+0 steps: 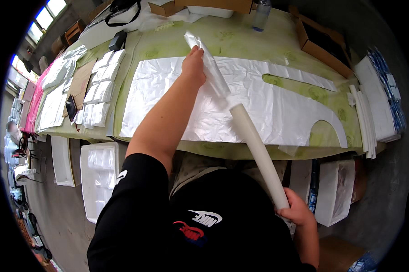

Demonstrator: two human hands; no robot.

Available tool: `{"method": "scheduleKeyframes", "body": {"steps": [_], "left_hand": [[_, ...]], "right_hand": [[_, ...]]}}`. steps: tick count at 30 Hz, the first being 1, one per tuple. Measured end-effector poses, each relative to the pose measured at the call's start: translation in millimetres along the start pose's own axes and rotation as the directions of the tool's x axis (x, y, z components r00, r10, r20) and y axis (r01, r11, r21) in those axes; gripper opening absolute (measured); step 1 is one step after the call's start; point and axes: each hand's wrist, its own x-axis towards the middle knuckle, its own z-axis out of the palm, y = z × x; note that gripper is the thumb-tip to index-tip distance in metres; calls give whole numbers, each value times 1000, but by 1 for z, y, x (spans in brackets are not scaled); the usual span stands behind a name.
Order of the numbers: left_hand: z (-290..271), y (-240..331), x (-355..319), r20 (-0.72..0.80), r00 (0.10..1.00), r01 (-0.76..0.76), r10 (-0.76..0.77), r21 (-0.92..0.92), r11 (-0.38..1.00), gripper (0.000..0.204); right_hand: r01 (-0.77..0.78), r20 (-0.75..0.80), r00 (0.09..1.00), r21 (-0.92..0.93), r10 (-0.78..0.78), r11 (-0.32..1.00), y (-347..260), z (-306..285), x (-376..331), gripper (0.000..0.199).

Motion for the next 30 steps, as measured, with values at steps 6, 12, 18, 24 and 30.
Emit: {"method": "scheduleKeyframes", "body": {"steps": [6,12,18,24,30], "left_hand": [[-20,-10,-71,371,922,-385,113,843,376,56],[-58,-12,-141,722,686,-673,95,678,-296,46],[-76,-17,-184,705,688,-704,-171,591,-394,77],[-63,-21,-193,752,632,-756,-190,542,-367,85],[-37,-34,-137,720,664,-736,-200,583,-344,90]], "right_hand": [[176,-250,944,-168,-214,970,-8,10,-7,65],[310,-182,791,-703,-584,640,-62,19,49,57],[136,-183,765,-892,-618,431,-100,16,98,52],[-90,-348,593,-925,-726,370,-116,-19,129,48],[266,-33,381,-953,-924,143,-107,27,111,29]]}}
